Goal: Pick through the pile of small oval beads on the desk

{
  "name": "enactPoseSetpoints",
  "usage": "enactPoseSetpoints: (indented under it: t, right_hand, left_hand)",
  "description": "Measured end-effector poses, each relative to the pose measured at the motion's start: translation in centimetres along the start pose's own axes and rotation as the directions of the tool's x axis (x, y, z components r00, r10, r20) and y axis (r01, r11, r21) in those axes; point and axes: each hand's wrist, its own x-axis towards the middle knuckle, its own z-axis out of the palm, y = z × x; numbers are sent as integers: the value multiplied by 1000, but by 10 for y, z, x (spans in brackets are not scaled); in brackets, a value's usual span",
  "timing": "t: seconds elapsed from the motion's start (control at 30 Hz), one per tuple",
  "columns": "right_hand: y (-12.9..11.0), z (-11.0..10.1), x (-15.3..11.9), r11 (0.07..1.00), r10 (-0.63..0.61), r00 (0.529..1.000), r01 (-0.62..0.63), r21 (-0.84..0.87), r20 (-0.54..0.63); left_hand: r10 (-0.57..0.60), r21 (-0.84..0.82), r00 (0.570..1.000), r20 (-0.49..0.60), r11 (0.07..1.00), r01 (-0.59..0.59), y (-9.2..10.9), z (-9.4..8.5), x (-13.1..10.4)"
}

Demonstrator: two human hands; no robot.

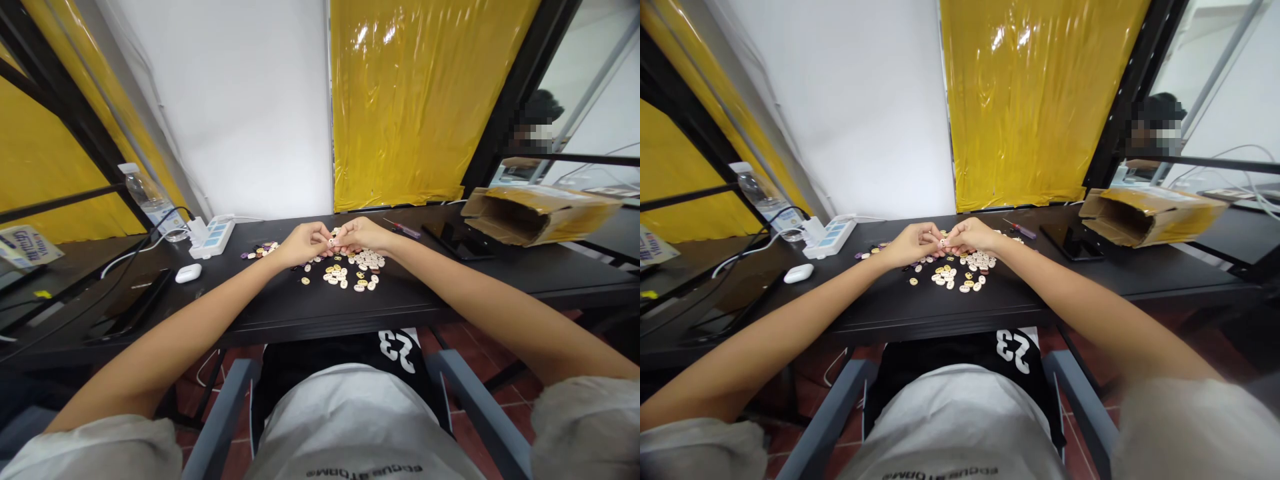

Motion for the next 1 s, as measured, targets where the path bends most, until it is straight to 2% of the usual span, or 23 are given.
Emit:
enactPoseSetpoints:
  t: [0.27,0.4,0.7,1.0]
  right_hand:
    - [-7,2,-4,996,12,1000,-12,84,1]
    - [-12,1,-7,989,2,998,-10,144,58]
    - [-11,-5,-7,981,43,988,-70,178,151]
    - [-13,-1,-6,986,23,990,-45,159,140]
  left_hand:
    - [12,0,999,-35,1000,-12,2,1,1]
    - [40,-2,998,-41,999,-40,1,-2,3]
    - [63,15,997,-35,998,-62,4,2,0]
    - [90,15,995,-33,996,-89,3,1,1]
